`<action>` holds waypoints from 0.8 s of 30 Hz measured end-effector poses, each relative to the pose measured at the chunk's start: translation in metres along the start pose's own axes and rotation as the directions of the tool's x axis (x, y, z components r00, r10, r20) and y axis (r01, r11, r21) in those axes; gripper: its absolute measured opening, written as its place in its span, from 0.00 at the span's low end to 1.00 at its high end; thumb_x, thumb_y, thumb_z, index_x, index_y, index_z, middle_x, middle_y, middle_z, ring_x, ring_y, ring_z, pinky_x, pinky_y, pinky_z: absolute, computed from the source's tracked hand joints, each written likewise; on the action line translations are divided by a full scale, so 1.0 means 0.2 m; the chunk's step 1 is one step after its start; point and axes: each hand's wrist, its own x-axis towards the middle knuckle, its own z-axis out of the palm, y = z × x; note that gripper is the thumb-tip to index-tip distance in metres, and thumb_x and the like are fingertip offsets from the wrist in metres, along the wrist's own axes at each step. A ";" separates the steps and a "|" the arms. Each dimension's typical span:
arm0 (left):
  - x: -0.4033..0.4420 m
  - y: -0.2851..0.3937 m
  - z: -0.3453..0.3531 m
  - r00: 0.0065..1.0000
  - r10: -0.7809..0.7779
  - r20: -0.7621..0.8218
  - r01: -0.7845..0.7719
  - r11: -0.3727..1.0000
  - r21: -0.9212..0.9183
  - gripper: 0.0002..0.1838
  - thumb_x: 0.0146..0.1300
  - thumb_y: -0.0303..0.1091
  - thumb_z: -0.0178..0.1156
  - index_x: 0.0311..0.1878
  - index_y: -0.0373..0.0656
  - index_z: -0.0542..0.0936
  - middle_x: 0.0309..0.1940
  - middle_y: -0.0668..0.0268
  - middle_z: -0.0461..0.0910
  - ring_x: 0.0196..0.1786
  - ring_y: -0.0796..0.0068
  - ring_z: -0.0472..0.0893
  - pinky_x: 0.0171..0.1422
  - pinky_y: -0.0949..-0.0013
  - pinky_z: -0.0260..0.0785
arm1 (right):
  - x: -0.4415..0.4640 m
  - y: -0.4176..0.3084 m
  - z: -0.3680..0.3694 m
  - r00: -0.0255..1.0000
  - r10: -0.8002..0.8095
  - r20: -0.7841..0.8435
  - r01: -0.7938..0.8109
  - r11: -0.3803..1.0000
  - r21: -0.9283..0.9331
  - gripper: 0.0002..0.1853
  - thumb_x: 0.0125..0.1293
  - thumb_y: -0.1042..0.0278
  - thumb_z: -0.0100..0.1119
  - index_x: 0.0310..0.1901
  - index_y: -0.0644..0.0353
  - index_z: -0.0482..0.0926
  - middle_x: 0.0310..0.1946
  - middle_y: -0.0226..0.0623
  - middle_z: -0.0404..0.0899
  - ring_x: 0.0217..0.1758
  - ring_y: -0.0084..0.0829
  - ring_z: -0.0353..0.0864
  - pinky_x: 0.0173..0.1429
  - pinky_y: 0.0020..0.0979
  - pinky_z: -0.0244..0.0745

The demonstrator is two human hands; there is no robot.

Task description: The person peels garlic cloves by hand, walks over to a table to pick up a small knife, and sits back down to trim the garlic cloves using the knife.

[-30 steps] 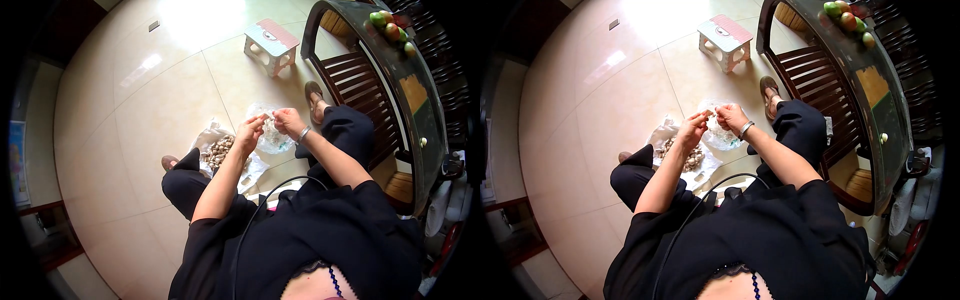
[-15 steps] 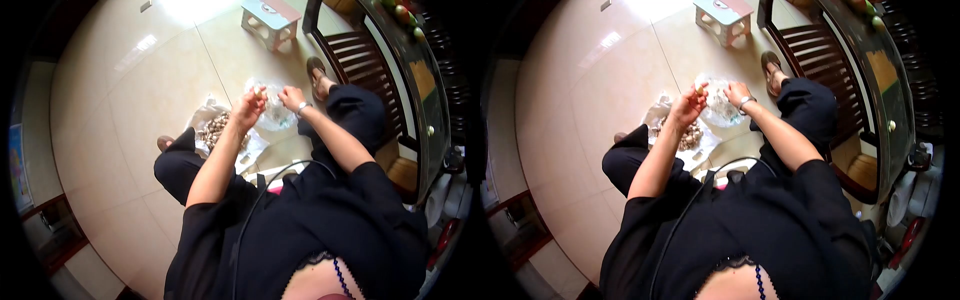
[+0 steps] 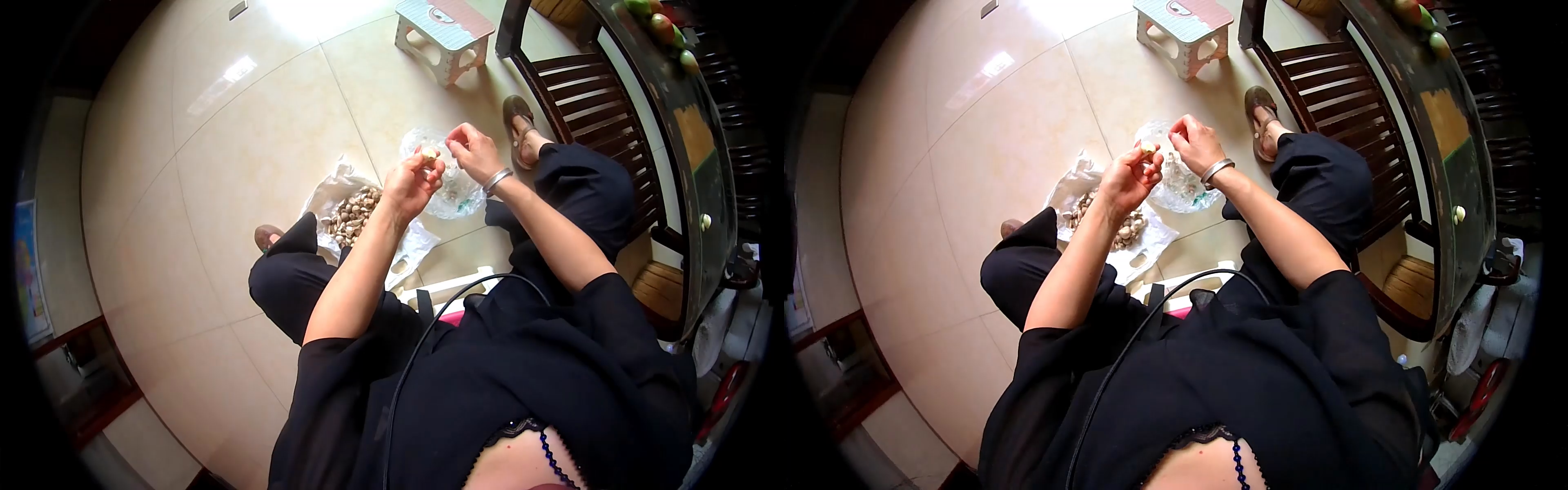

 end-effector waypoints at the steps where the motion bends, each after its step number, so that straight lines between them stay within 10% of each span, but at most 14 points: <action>1: 0.00 0.00 0.00 1.000 0.000 -0.009 -0.001 1.000 -0.011 0.14 0.61 0.35 0.36 0.38 0.35 0.68 0.23 0.60 0.70 0.19 0.79 0.63 0.24 0.79 0.57 | -0.01 -0.07 -0.02 0.998 0.060 0.033 -0.062 0.996 0.061 0.11 0.55 0.62 0.49 0.26 0.63 0.71 0.18 0.40 0.73 0.22 0.32 0.74 0.29 0.31 0.68; 8: -0.02 -0.01 0.04 0.999 -0.034 0.006 0.034 0.999 0.038 0.12 0.62 0.37 0.38 0.33 0.40 0.67 0.22 0.64 0.69 0.20 0.79 0.63 0.24 0.79 0.56 | -0.03 -0.18 -0.01 0.993 -0.099 0.068 0.086 0.982 0.170 0.14 0.57 0.58 0.48 0.28 0.62 0.70 0.15 0.39 0.72 0.19 0.33 0.74 0.26 0.28 0.67; 9: -0.01 -0.03 0.02 0.999 0.014 -0.034 -0.013 0.999 0.042 0.12 0.62 0.39 0.38 0.33 0.42 0.68 0.21 0.68 0.68 0.19 0.80 0.63 0.23 0.79 0.56 | -0.03 -0.16 -0.01 0.974 -0.127 0.189 0.101 0.984 0.146 0.12 0.58 0.60 0.48 0.30 0.62 0.69 0.18 0.34 0.73 0.21 0.21 0.73 0.25 0.22 0.67; 13: -0.01 -0.02 0.02 1.000 -0.004 -0.018 0.008 0.977 0.213 0.14 0.62 0.46 0.37 0.34 0.48 0.68 0.16 0.72 0.64 0.12 0.84 0.57 0.15 0.81 0.49 | -0.04 -0.16 0.01 0.955 -0.286 0.075 0.284 0.958 0.031 0.08 0.53 0.67 0.50 0.27 0.63 0.67 0.21 0.49 0.70 0.25 0.49 0.72 0.28 0.38 0.67; 24: -0.07 -0.05 0.04 0.983 0.160 -0.089 -0.129 0.950 0.283 0.05 0.62 0.36 0.40 0.37 0.49 0.66 0.12 0.73 0.62 0.11 0.86 0.57 0.12 0.84 0.47 | -0.10 -0.20 0.04 0.958 -0.287 0.018 0.286 0.943 -0.169 0.09 0.55 0.65 0.49 0.24 0.61 0.67 0.19 0.45 0.71 0.24 0.43 0.72 0.27 0.35 0.66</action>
